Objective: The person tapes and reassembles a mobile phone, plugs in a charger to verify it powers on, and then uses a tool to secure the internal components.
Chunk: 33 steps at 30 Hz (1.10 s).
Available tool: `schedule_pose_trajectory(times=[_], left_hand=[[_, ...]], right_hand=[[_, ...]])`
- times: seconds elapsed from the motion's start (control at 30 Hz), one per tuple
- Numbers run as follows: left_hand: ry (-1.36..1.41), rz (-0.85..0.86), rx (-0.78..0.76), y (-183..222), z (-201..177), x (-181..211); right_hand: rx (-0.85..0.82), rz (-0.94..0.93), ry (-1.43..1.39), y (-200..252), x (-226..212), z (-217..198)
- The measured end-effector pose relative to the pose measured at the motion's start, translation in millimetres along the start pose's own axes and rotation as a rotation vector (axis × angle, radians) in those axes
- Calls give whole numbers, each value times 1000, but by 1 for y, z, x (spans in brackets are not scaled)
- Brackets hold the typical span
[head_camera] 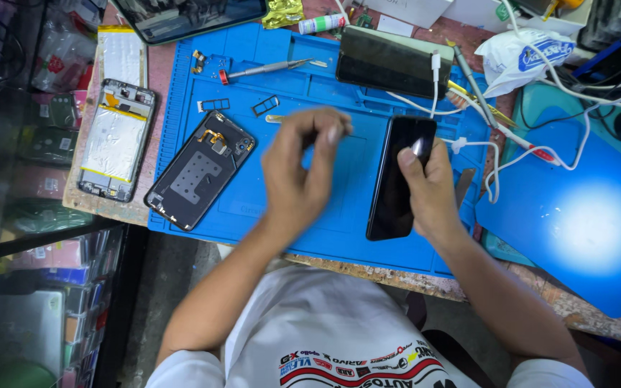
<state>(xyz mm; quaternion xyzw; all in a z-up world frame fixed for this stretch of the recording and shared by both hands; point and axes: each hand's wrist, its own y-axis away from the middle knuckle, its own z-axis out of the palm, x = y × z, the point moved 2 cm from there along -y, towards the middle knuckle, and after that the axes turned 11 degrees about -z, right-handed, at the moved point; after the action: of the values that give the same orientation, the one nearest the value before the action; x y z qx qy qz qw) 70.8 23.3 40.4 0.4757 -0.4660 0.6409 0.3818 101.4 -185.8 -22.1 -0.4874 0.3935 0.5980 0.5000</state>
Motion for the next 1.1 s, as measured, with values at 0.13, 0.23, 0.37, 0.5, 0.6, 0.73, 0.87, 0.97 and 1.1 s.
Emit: schedule_pose_trajectory(times=[0.13,0.23,0.37,0.5,0.6,0.73,0.87,0.97,1.1], left_hand=[[-751,259,-92,-51,-23,-9],[-960,484,-156,-63,-26,-10],[-695,218,-119,-45,-13,-8],[-182,-441,-177,-12,9,-34],[28,-711,-238,-2,9,-53],[128,-763,-315,-5,2,-64],[89,-754,-345,-6,-3,-62],[104,-755,-339,-6,-2,-61],[95,-771,-313,-8,0,-59]], right_hand=[[-87,-54,123,-3,-2,4],[-44,40,105,-3,0,2],[-48,2,109,-5,0,3],[-65,-17,119,-3,2,3],[-88,-40,160,-1,5,3],[-117,-36,204,1,7,0],[-136,-35,251,0,5,1],[-134,-33,256,0,5,1],[-141,-42,253,1,5,1]])
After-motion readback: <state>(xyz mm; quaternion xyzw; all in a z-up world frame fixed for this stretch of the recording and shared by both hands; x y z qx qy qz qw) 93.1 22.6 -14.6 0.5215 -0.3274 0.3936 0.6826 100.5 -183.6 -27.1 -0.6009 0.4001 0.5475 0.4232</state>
